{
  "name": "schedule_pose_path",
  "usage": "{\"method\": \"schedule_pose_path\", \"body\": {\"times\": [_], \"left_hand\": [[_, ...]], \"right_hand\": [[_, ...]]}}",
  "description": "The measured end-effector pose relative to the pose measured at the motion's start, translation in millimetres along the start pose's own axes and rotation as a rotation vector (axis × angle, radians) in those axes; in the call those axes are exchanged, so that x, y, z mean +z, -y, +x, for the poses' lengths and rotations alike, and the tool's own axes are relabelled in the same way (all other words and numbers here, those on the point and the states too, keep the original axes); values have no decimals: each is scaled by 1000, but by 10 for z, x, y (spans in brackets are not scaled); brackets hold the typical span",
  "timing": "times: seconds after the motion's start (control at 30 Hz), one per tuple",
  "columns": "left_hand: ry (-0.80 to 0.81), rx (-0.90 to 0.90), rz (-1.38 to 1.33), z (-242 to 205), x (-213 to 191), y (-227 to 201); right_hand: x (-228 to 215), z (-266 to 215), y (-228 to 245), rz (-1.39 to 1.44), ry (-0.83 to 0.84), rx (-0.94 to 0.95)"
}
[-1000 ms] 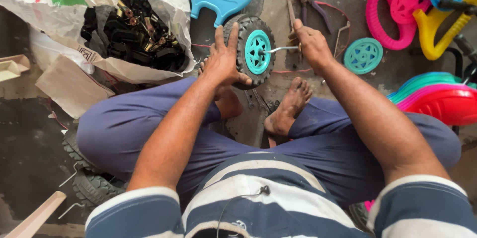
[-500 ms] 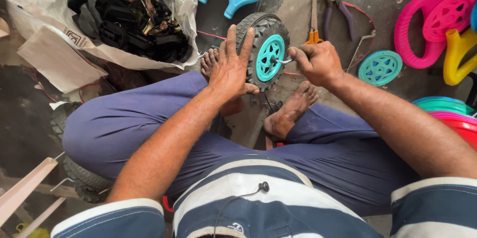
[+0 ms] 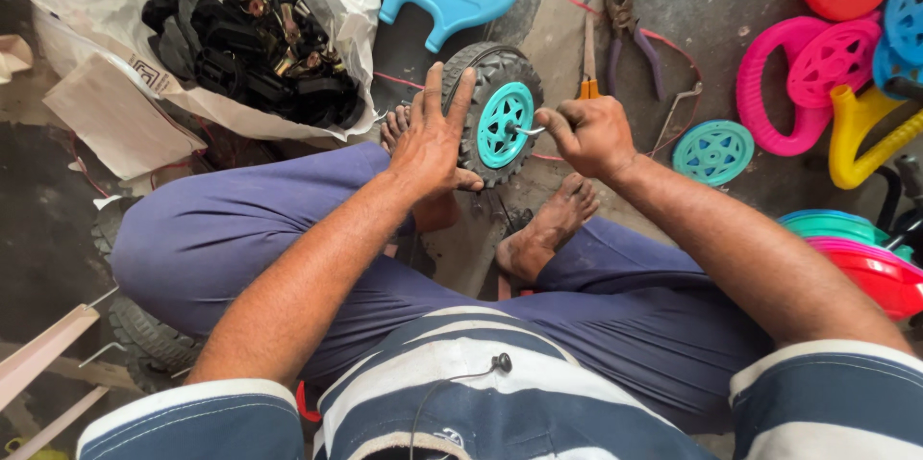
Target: The person retrieves a metal axle from a bag of parts and inserts it into a small black rubber tire. They then attach a light blue plastic wheel cover to the axle and use a pair of scissors to trim a protruding wire. Finally, they use pliers to bend the end of the axle to secure the wheel cover in place.
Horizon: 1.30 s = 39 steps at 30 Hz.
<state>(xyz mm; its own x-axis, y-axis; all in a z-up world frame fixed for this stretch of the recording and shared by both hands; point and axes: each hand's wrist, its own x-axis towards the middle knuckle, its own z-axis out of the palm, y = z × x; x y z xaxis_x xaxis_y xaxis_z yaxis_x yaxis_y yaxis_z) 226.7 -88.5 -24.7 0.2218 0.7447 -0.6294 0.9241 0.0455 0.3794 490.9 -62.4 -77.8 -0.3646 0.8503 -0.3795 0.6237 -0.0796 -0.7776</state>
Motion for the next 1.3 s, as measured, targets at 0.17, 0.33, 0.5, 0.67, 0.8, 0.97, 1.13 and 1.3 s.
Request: {"method": "schedule_pose_path", "body": {"times": [0.17, 0.33, 0.5, 0.67, 0.8, 0.97, 1.13, 1.3], "left_hand": [[11, -14, 11, -4, -7, -32], [-2, -9, 11, 22, 28, -17], [-21, 3, -6, 26, 39, 23], [24, -28, -31, -49, -27, -6], [59, -58, -28, -78, -116, -34], [30, -32, -45, -115, -108, -47], [28, -46, -58, -99, -49, -12], [45, -34, -8, -22, -73, 6]], "right_hand": [[141, 130, -107, 555, -35, 653], [254, 69, -214, 200, -183, 291], [70, -7, -70, -197, -182, -275], [-114, -198, 224, -15, -253, -267], [-216, -492, 113, -317, -232, -293], [-18, -510, -22, 196, -164, 387], [-79, -701, -35, -591, -434, -101], [-612, -970, 218, 330, -342, 220]]}}
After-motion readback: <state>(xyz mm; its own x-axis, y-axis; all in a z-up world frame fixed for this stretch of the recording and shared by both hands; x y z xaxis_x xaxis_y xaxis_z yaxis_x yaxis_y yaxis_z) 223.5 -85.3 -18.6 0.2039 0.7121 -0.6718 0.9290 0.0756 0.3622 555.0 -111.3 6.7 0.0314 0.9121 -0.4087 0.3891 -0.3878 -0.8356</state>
